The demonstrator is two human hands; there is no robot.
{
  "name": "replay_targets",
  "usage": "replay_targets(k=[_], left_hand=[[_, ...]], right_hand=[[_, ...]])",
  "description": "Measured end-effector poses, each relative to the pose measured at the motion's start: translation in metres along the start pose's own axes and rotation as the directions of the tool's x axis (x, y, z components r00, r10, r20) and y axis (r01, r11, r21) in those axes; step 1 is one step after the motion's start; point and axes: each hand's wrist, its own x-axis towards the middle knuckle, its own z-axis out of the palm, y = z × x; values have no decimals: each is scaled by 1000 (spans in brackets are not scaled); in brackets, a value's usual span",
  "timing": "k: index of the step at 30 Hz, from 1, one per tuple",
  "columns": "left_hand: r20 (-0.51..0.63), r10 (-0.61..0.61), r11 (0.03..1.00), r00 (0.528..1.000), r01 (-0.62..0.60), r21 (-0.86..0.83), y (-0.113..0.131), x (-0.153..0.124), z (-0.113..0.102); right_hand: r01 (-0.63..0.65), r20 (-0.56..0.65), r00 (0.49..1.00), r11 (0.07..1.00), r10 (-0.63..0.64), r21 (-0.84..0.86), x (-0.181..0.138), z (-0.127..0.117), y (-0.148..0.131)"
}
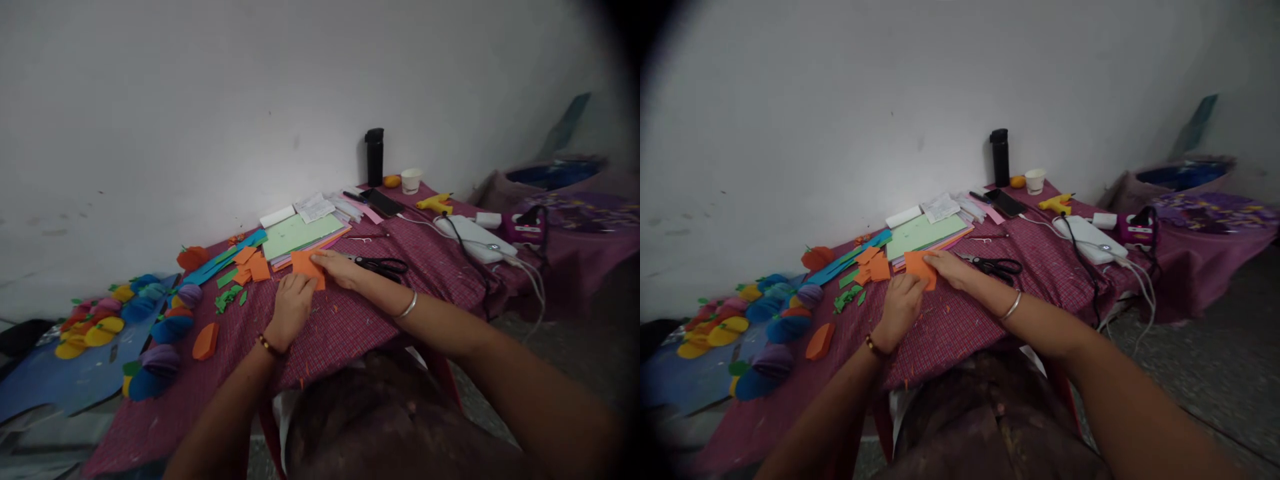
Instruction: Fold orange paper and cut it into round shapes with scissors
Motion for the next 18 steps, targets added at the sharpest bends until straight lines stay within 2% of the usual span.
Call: replay_targets(k=[2,4,7,10,13,16,18], left_hand=[[-29,-39,992,999,35,-125,-4,-2,6],[-78,-127,957,989,102,-270,-10,-2,7],[-138,-296,874,945,210,-438,-19,-1,4],[-188,-401,839,897,277,-469,-26,0,3],[-184,-419,826,889,289,-483,-31,1,6],[-140,-438,782,888,299,-546,-32,1,10],[-142,-472,755,870,316,-574,-31,0,11]], right_hand=[[11,38,999,996,-8,-84,0,-2,0],[12,112,994,991,3,-130,0,-3,0],[37,209,978,980,5,-196,-3,-1,1],[-10,286,954,967,85,-253,-5,1,4],[-47,335,931,959,144,-280,-6,1,6],[-38,343,928,951,148,-306,-5,1,8],[-2,302,948,949,101,-314,-4,2,7]])
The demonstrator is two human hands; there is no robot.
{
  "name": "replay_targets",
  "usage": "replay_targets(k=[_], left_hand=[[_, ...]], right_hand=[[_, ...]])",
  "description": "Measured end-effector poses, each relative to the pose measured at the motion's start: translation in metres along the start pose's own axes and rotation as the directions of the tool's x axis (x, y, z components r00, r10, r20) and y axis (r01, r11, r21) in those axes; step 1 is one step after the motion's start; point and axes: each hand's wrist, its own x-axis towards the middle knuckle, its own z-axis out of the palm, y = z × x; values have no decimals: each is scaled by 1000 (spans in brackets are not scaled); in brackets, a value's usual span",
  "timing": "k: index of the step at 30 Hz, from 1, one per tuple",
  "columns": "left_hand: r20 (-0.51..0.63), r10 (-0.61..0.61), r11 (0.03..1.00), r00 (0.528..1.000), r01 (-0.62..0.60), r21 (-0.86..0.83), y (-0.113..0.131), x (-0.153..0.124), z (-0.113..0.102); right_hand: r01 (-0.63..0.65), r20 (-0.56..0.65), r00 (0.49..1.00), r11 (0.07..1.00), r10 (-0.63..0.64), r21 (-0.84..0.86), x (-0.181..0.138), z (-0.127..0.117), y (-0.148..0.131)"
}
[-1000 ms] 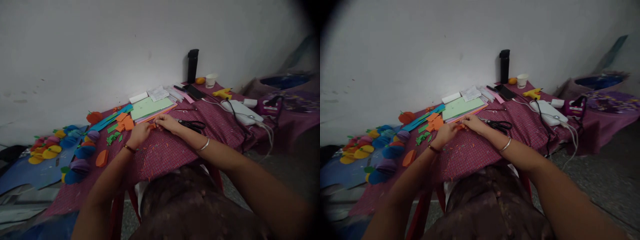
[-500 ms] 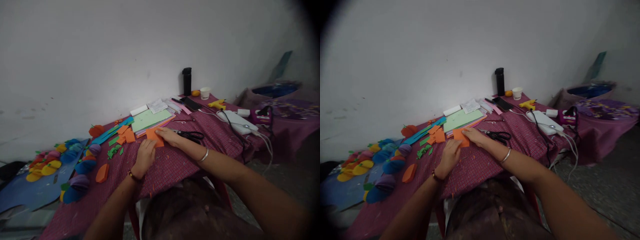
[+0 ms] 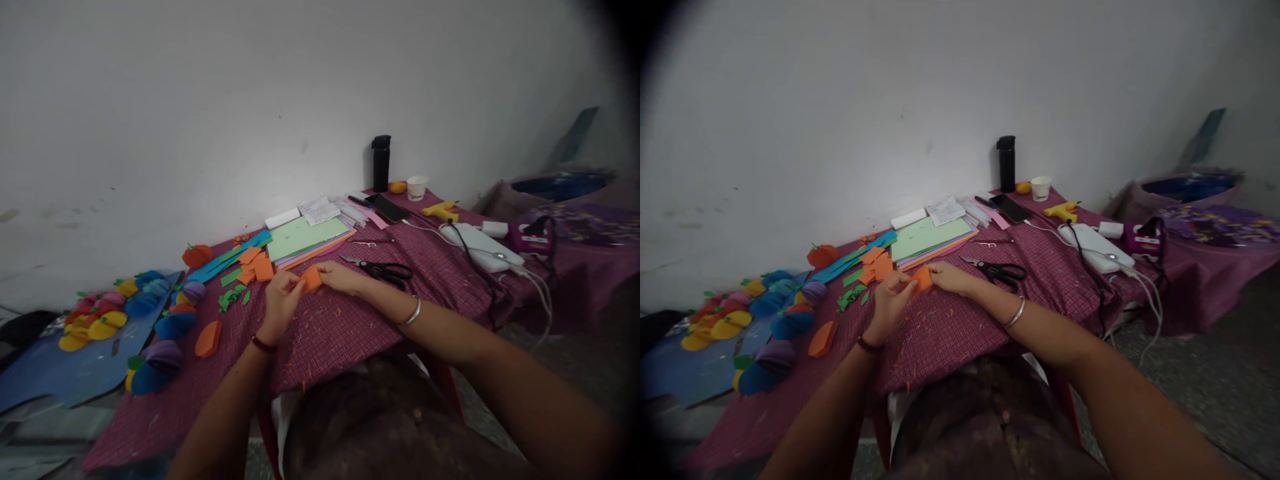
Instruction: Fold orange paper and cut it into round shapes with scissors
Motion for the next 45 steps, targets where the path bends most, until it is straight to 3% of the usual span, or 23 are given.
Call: replay_targets(k=[4,6,13,19,31,45], left_hand=[[-97,-32,999,995,30,-29,6,-1,-1],[-137,-45,999,990,40,-36,9,0,-2],[-148,-47,998,988,41,-47,15,-1,0],[-112,-41,997,993,34,-69,23,-3,-1],[-112,-259,937,960,221,-272,19,-4,-2],[-168,-207,957,964,164,-239,18,-8,4]], right_hand=[[102,-264,961,994,-87,42,0,0,-6],[147,-331,936,987,-118,64,-1,0,-10],[236,-251,940,972,-230,-5,-2,4,-13],[245,-372,903,969,-214,38,-1,6,-13],[323,-435,851,946,-296,-13,1,-1,-13],[339,-477,821,940,-313,-33,-5,5,-21]])
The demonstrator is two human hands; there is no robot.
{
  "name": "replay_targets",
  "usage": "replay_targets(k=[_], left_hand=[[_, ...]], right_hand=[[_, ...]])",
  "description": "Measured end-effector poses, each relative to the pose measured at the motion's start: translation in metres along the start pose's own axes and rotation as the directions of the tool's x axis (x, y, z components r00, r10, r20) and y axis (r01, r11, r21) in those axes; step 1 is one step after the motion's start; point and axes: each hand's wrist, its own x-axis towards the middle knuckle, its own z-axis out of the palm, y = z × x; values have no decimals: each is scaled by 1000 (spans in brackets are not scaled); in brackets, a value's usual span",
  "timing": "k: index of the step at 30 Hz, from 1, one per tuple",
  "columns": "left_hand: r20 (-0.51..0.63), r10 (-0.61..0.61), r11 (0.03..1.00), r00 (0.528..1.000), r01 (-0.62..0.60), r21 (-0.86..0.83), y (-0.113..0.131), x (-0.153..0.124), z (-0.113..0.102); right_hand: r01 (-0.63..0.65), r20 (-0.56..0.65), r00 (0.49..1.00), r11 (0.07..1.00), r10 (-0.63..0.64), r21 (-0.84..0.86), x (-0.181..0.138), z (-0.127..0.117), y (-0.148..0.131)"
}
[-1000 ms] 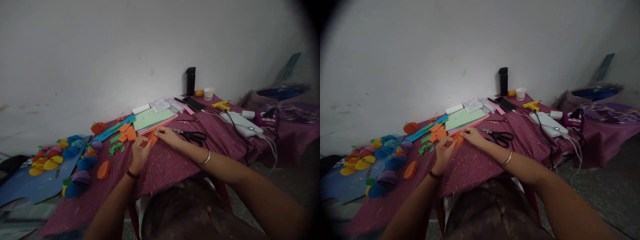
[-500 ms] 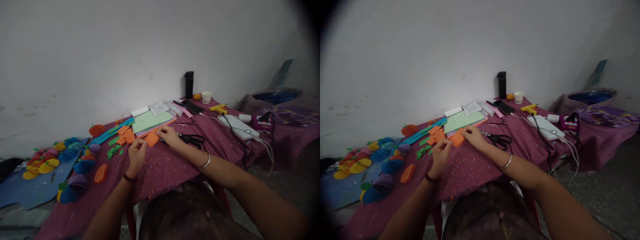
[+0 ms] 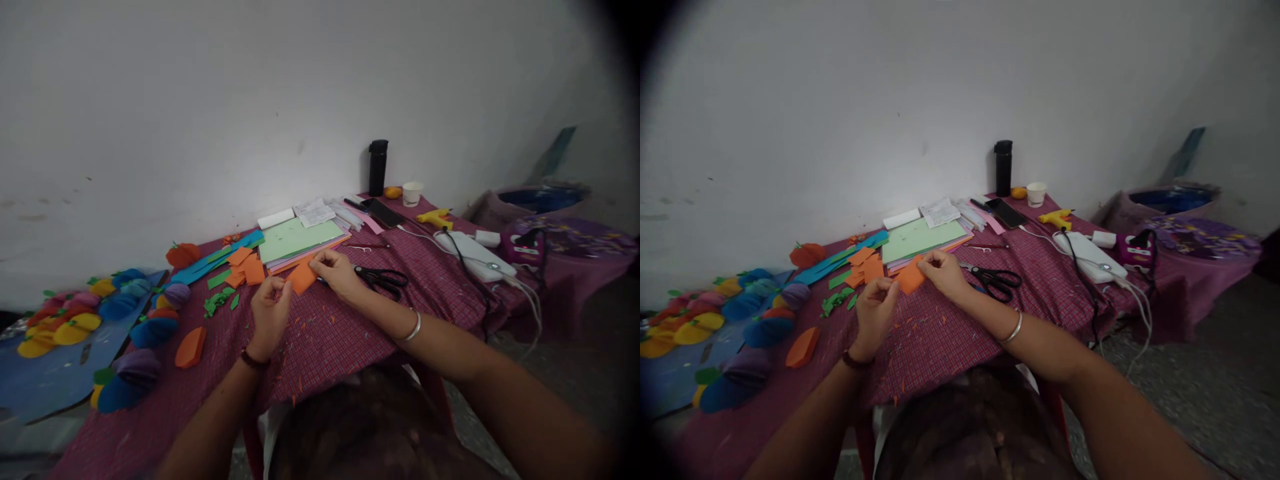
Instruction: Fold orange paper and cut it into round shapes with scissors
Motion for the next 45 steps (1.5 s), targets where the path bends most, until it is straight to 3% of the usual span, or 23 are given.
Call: replay_targets(k=[10,14,17,20,26,42,45], left_hand=[[3,-24,998,1000,24,-62,-4,3,1],[151,-17,994,988,33,-107,-2,6,-1],[309,77,994,948,-96,49,1,6,-4],[380,135,953,915,-225,203,1,6,-6],[408,139,887,902,-297,354,-2,3,-6],[408,170,830,897,-354,432,3,2,-6],[382,173,845,908,-336,416,4,0,-6]], right_hand=[[0,3,1000,999,0,-32,-2,-1,-4],[52,79,996,994,-45,-96,-4,-1,-7],[75,132,990,981,-52,-177,-6,0,-8],[85,171,984,968,-44,-237,-7,1,-7],[105,205,978,948,-44,-301,-7,2,-3],[73,197,980,962,-20,-264,-9,4,-1],[31,186,983,982,4,-185,-10,5,-4]])
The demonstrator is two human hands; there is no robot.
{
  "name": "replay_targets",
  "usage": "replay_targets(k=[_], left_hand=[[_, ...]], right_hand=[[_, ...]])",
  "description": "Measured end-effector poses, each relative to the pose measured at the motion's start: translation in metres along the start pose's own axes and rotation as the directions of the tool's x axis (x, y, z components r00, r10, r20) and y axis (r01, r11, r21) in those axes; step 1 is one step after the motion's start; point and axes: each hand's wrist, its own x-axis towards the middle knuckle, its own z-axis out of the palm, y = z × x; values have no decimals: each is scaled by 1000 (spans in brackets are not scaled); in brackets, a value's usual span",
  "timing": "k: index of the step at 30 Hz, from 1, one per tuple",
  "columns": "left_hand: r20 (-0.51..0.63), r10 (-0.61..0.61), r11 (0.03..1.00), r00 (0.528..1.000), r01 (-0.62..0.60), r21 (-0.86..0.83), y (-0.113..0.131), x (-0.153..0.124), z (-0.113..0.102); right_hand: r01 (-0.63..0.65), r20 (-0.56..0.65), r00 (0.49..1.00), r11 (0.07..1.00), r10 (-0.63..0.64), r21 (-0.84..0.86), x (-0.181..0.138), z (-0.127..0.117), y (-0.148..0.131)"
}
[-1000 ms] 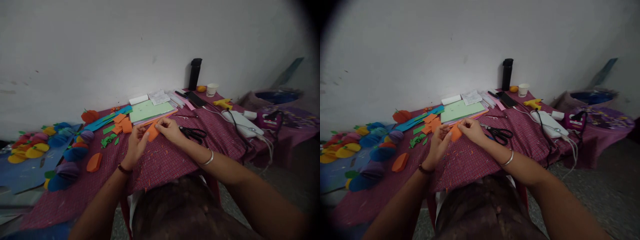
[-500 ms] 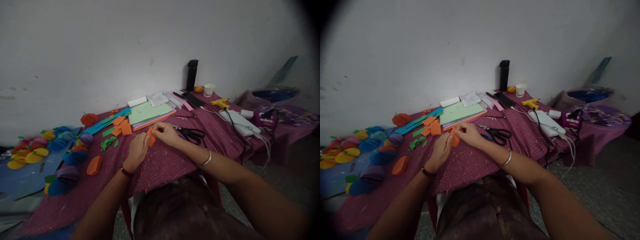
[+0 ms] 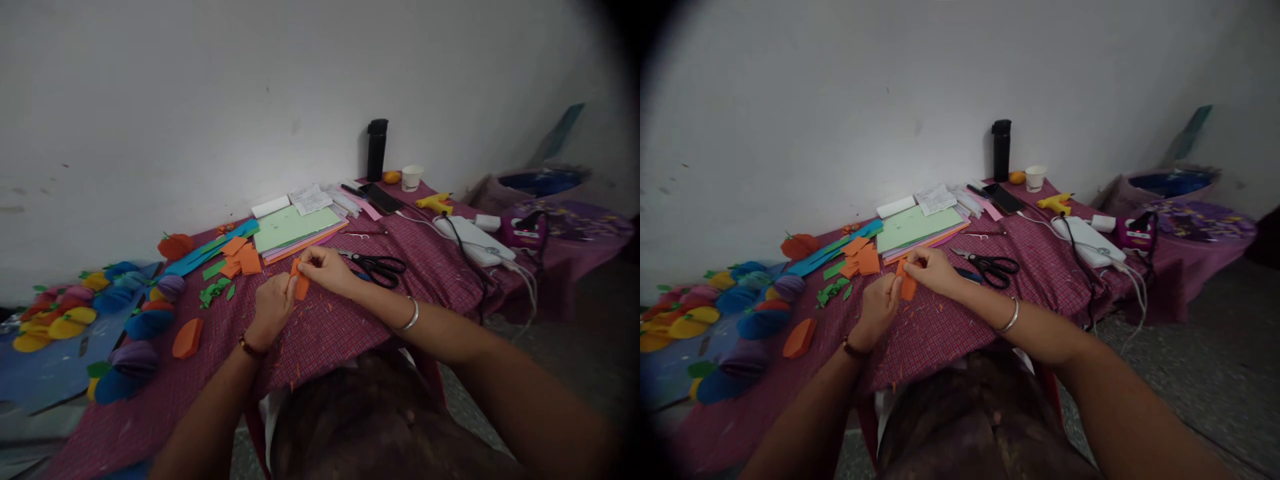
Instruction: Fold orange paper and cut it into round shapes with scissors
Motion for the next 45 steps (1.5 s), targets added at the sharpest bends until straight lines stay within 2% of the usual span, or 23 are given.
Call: replay_targets(k=[3,5,8,12,15,18,21,24,27,30,32,34,42,45], left_hand=[[-33,-54,991,998,49,-124,0,-1,1],[-51,-110,970,993,96,-224,1,-1,2],[-59,-182,925,981,151,-348,3,0,4],[-12,-270,838,963,229,-495,6,2,5],[134,-308,733,942,325,-597,4,2,4],[322,-287,648,902,430,-628,-1,3,4],[513,-171,635,841,492,-596,-3,4,3],[602,-104,624,791,524,-580,0,3,2],[581,-135,615,803,528,-586,3,3,3],[536,-154,603,830,508,-615,5,3,3],[522,-166,594,837,507,-624,6,4,2],[522,-178,585,835,516,-626,6,4,2],[492,-205,584,846,509,-632,1,5,6],[482,-245,492,841,537,-686,2,4,10]], right_hand=[[-36,9,999,989,35,146,0,0,-5],[-83,72,995,976,70,201,0,1,-7],[-159,169,978,961,122,225,0,2,-9],[-201,153,974,953,169,228,-1,4,-9],[-251,161,963,937,216,244,-2,4,-9],[-276,182,955,921,232,275,-2,3,-8],[-249,160,963,939,215,237,2,-2,-4],[-228,72,973,946,217,231,11,-13,1],[-275,25,959,900,284,337,16,-22,2],[-344,134,939,857,317,384,14,-23,-1],[-354,232,929,874,288,333,10,-18,-2],[-326,265,929,910,258,256,6,-14,-1],[-218,127,970,974,209,55,8,-11,12],[-181,112,977,983,181,-6,9,-10,11]])
